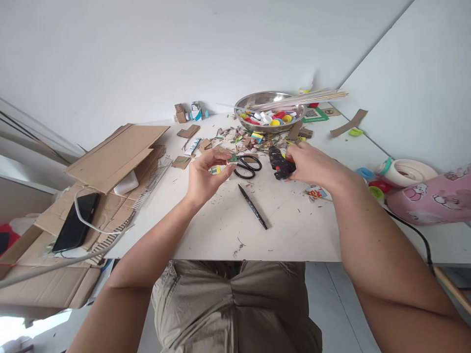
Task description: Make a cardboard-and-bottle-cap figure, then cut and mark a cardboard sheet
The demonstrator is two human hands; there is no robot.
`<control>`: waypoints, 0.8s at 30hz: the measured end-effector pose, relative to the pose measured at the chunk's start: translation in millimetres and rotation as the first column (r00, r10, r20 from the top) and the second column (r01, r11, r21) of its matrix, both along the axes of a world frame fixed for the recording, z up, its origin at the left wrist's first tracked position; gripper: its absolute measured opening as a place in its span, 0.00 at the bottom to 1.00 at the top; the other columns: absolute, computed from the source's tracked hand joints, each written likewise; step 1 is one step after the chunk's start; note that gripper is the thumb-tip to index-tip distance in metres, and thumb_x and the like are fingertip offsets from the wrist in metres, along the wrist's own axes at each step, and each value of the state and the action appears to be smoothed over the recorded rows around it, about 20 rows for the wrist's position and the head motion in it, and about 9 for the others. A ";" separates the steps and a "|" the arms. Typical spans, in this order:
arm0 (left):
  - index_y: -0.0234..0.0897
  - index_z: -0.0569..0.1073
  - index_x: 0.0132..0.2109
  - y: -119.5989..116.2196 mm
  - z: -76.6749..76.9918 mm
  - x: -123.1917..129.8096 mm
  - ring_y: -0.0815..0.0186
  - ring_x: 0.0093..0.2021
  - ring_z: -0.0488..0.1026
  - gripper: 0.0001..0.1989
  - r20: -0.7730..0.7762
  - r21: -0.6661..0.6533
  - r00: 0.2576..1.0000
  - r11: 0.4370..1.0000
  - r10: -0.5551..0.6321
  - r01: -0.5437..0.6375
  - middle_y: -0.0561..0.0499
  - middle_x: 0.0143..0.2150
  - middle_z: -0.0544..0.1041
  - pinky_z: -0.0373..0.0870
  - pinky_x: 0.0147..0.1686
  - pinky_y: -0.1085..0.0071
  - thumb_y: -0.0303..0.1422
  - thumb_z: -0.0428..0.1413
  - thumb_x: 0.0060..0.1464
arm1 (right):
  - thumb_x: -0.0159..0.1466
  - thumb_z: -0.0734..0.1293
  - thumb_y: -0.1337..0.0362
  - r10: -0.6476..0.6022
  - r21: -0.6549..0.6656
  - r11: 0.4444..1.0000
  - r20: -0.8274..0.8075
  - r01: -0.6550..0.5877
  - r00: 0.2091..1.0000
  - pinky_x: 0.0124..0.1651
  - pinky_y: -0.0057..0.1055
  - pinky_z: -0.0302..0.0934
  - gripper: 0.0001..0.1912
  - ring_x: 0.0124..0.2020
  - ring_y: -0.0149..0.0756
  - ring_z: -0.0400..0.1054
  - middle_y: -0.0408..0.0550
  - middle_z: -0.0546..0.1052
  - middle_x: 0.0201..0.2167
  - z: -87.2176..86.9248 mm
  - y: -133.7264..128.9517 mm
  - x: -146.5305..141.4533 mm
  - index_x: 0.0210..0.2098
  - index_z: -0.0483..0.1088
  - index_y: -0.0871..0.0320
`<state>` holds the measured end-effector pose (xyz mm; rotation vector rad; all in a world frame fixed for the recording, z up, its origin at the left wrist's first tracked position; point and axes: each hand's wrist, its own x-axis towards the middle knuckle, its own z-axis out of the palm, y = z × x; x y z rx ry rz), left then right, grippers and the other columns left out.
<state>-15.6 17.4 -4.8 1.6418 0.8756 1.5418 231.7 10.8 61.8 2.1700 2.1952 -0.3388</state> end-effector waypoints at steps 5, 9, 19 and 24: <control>0.42 0.83 0.38 -0.8 -2.3 1.5 0.64 0.38 0.85 0.20 -0.054 0.049 0.998 0.999 -0.019 0.022 0.48 0.40 0.88 0.86 0.46 0.67 0.52 0.76 0.50 | 0.63 0.75 0.73 -0.010 -0.005 1.000 0.005 0.010 1.000 0.47 0.36 0.67 0.15 0.51 0.49 0.74 0.56 0.69 0.53 -3.4 -3.0 -4.0 0.47 0.70 0.56; 0.42 0.83 0.37 -1.9 -3.3 3.7 0.64 0.39 0.85 0.21 -0.044 0.065 0.999 0.998 -0.021 0.024 0.48 0.39 0.87 0.86 0.46 0.67 0.53 0.76 0.50 | 0.62 0.76 0.69 -0.002 0.096 0.995 -0.033 0.005 0.999 0.49 0.42 0.72 0.17 0.49 0.52 0.75 0.58 0.70 0.54 -14.6 1.5 2.2 0.49 0.72 0.56; 0.43 0.78 0.37 -0.2 2.7 2.4 0.64 0.37 0.86 0.27 0.286 -0.368 0.947 0.895 -0.149 0.252 0.55 0.33 0.85 0.87 0.46 0.64 0.49 0.82 0.36 | 0.60 0.80 0.67 0.065 0.169 0.984 -0.089 -0.049 0.994 0.58 0.49 0.75 0.18 0.61 0.61 0.76 0.61 0.69 0.65 -25.5 4.7 6.9 0.48 0.77 0.55; 0.44 0.76 0.37 2.1 2.9 -0.9 0.62 0.41 0.88 0.23 0.419 -0.547 0.901 0.761 -0.111 0.348 0.57 0.33 0.85 0.87 0.51 0.64 0.42 0.80 0.41 | 0.58 0.80 0.67 0.131 0.170 0.979 -0.113 -0.111 0.985 0.57 0.50 0.77 0.16 0.60 0.59 0.77 0.61 0.69 0.66 -38.1 9.6 13.6 0.41 0.74 0.54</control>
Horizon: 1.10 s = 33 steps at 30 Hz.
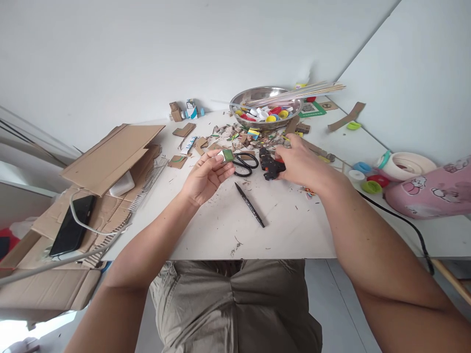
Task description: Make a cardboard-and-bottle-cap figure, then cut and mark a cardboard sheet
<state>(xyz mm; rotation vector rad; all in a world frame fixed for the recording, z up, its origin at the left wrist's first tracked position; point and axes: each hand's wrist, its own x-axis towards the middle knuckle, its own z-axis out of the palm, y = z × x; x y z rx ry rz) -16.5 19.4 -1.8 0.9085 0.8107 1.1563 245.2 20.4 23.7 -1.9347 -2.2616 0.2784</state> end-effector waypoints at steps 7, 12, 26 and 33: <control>0.45 0.77 0.40 -1.8 -1.2 0.3 0.61 0.44 0.89 0.20 -0.005 -0.045 0.997 0.996 -0.075 0.075 0.55 0.36 0.86 0.87 0.54 0.61 0.38 0.79 0.46 | 0.57 0.82 0.67 0.046 -0.044 0.998 0.083 -0.042 0.995 0.54 0.51 0.78 0.14 0.58 0.62 0.78 0.61 0.74 0.60 -0.7 1.5 6.4 0.39 0.77 0.56; 0.44 0.77 0.39 -8.1 -1.2 4.6 0.60 0.44 0.89 0.20 -0.011 -0.075 0.993 0.991 -0.114 0.113 0.54 0.36 0.87 0.87 0.55 0.60 0.38 0.79 0.46 | 0.61 0.79 0.67 0.073 0.049 0.996 -0.017 -0.072 0.997 0.57 0.53 0.77 0.12 0.64 0.63 0.75 0.59 0.75 0.65 14.8 -6.1 0.9 0.44 0.81 0.53; 0.44 0.75 0.37 -17.5 -4.2 13.3 0.66 0.38 0.88 0.19 -0.072 -0.076 0.989 0.989 -0.132 0.127 0.59 0.34 0.86 0.88 0.46 0.68 0.35 0.79 0.48 | 0.65 0.73 0.62 0.475 0.449 0.842 -0.352 -0.300 0.807 0.72 0.60 0.66 0.14 0.70 0.58 0.72 0.54 0.79 0.67 -5.0 -21.6 -42.7 0.51 0.79 0.48; 0.44 0.76 0.39 -16.8 -4.4 11.9 0.66 0.37 0.87 0.21 -0.127 -0.051 0.986 0.993 -0.111 0.106 0.60 0.34 0.86 0.86 0.42 0.70 0.37 0.79 0.45 | 0.65 0.74 0.62 0.448 0.456 0.845 -0.318 -0.280 0.835 0.72 0.63 0.65 0.14 0.71 0.61 0.71 0.54 0.77 0.68 -10.7 -21.5 -48.6 0.50 0.78 0.46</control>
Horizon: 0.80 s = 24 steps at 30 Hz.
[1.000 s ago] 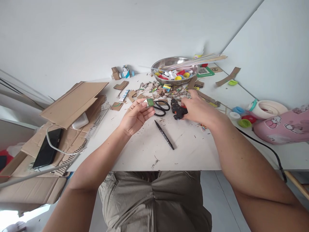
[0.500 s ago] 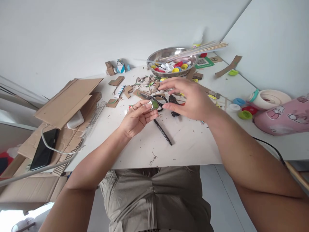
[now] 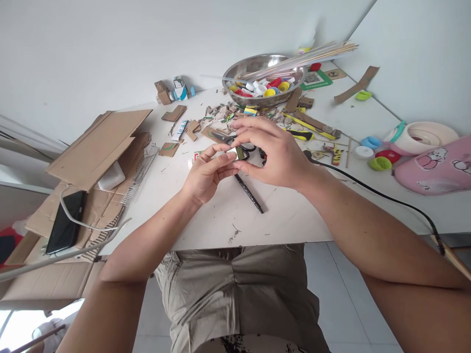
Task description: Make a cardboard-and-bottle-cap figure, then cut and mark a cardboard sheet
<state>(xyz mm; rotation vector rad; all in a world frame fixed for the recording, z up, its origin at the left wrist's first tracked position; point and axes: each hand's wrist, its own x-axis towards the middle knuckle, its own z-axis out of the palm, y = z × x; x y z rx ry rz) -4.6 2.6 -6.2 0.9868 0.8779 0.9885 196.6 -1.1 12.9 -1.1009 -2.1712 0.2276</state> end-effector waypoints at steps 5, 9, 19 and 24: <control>0.45 0.75 0.42 -1.5 -0.5 1.8 0.68 0.38 0.86 0.24 0.008 -0.006 1.000 1.000 -0.026 0.027 0.61 0.36 0.86 0.85 0.43 0.71 0.38 0.79 0.44 | 0.64 0.73 0.62 -0.025 -0.019 1.000 0.041 0.025 0.999 0.71 0.63 0.67 0.13 0.70 0.61 0.72 0.53 0.77 0.69 3.3 -2.9 -0.5 0.48 0.79 0.45; 0.45 0.76 0.44 -1.1 -2.9 2.6 0.67 0.39 0.86 0.23 0.011 -0.030 0.999 0.999 -0.042 0.042 0.59 0.38 0.87 0.85 0.47 0.69 0.38 0.79 0.46 | 0.63 0.73 0.62 -0.044 -0.018 0.999 0.068 0.045 0.997 0.71 0.63 0.67 0.14 0.70 0.63 0.72 0.54 0.77 0.69 2.8 -3.1 -1.3 0.48 0.79 0.46; 0.43 0.77 0.40 -3.4 -1.7 5.1 0.67 0.39 0.86 0.22 0.033 -0.032 0.998 0.998 -0.045 0.046 0.57 0.40 0.87 0.84 0.46 0.70 0.40 0.80 0.43 | 0.63 0.72 0.63 -0.038 -0.005 0.999 0.074 0.038 0.997 0.72 0.63 0.67 0.14 0.72 0.63 0.70 0.54 0.77 0.69 5.2 -5.2 -2.0 0.48 0.78 0.46; 0.43 0.78 0.39 -1.3 -4.0 2.9 0.65 0.42 0.86 0.19 0.022 -0.028 0.999 0.999 -0.033 0.034 0.55 0.41 0.87 0.84 0.51 0.68 0.41 0.78 0.47 | 0.64 0.73 0.63 -0.066 -0.014 0.998 0.065 0.067 0.996 0.72 0.63 0.68 0.15 0.72 0.63 0.70 0.53 0.77 0.69 4.4 -5.8 -4.0 0.50 0.79 0.44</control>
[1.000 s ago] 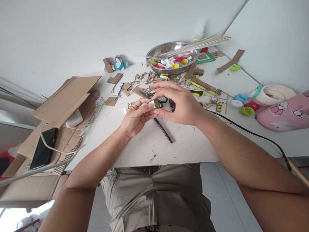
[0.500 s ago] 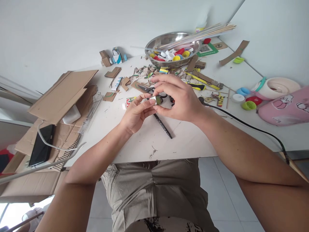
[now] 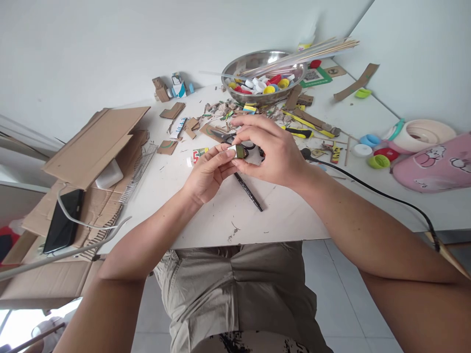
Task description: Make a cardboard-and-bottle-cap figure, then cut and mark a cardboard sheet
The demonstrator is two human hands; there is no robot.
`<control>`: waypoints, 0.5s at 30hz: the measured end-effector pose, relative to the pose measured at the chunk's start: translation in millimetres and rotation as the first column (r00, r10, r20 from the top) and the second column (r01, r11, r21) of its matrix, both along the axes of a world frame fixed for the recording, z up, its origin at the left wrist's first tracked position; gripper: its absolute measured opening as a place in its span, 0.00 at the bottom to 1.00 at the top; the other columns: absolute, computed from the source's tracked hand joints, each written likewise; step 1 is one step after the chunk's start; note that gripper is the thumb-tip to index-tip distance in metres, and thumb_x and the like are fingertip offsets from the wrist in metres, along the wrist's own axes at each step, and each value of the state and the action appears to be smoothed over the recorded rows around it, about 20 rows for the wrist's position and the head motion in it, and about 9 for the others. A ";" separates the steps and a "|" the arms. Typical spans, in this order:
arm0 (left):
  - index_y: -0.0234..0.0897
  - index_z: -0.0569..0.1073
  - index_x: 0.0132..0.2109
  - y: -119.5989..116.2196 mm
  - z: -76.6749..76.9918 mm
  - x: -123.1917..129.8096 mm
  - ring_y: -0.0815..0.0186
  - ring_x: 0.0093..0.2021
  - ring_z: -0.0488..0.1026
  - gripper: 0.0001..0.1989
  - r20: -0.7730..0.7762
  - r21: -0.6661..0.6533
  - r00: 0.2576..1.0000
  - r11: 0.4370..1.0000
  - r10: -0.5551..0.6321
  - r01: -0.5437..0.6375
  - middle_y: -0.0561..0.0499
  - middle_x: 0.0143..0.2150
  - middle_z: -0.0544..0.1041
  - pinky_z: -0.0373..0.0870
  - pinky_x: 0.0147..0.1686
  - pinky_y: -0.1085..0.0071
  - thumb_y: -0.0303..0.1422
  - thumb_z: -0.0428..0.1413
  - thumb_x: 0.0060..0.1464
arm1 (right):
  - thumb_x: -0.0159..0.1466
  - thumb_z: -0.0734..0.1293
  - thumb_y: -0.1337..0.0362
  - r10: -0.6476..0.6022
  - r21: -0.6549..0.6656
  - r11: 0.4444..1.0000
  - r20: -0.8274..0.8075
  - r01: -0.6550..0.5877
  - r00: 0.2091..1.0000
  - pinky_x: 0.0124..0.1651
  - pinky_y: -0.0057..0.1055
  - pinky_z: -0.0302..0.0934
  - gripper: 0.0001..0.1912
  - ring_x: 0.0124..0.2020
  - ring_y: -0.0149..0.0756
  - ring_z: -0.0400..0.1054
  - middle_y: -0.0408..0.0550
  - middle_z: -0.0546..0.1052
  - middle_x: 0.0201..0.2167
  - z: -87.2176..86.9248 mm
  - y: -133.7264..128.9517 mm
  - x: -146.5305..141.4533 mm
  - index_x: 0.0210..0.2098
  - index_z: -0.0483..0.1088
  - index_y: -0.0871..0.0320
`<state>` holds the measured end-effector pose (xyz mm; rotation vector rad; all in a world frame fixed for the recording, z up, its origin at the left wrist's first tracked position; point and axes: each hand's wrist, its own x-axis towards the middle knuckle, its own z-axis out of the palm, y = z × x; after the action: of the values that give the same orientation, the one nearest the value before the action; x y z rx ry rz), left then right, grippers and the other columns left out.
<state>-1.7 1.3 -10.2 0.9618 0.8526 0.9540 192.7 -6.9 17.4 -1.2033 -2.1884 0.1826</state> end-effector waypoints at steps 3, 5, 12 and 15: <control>0.43 0.80 0.40 1.3 -2.0 -0.9 0.63 0.45 0.87 0.17 0.003 -0.011 1.000 1.000 0.015 -0.015 0.55 0.41 0.87 0.83 0.52 0.67 0.40 0.77 0.49 | 0.65 0.73 0.62 -0.003 0.007 1.000 -0.016 0.003 1.000 0.71 0.63 0.69 0.14 0.72 0.62 0.70 0.53 0.78 0.68 -0.7 0.2 -1.2 0.50 0.79 0.44; 0.42 0.80 0.40 0.9 -2.1 -0.3 0.63 0.45 0.86 0.16 0.013 -0.021 1.000 1.000 0.023 -0.023 0.55 0.41 0.87 0.83 0.52 0.67 0.39 0.77 0.49 | 0.65 0.73 0.62 0.007 0.013 1.000 -0.026 -0.007 1.000 0.71 0.63 0.69 0.13 0.71 0.62 0.71 0.53 0.78 0.68 -1.6 0.4 -1.1 0.50 0.79 0.44; 0.41 0.79 0.39 -6.3 7.7 5.5 0.69 0.39 0.84 0.20 0.073 -0.038 0.997 0.999 0.004 -0.002 0.57 0.37 0.86 0.81 0.48 0.72 0.39 0.79 0.44 | 0.66 0.72 0.64 0.175 0.227 0.964 -0.139 -0.141 0.975 0.66 0.59 0.75 0.10 0.65 0.58 0.78 0.54 0.82 0.63 -16.9 8.9 7.2 0.47 0.77 0.47; 0.40 0.78 0.40 -8.4 11.5 7.0 0.69 0.37 0.83 0.21 0.085 -0.049 0.996 0.999 -0.003 0.007 0.58 0.36 0.85 0.80 0.48 0.72 0.38 0.79 0.43 | 0.65 0.72 0.66 0.252 0.319 0.929 -0.168 -0.189 0.953 0.64 0.58 0.77 0.11 0.62 0.57 0.79 0.54 0.82 0.62 -23.0 12.8 10.4 0.47 0.76 0.48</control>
<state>5.2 -7.0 1.3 0.8745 0.7982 0.9589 203.1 5.9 -5.6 -0.7338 -2.0738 0.0608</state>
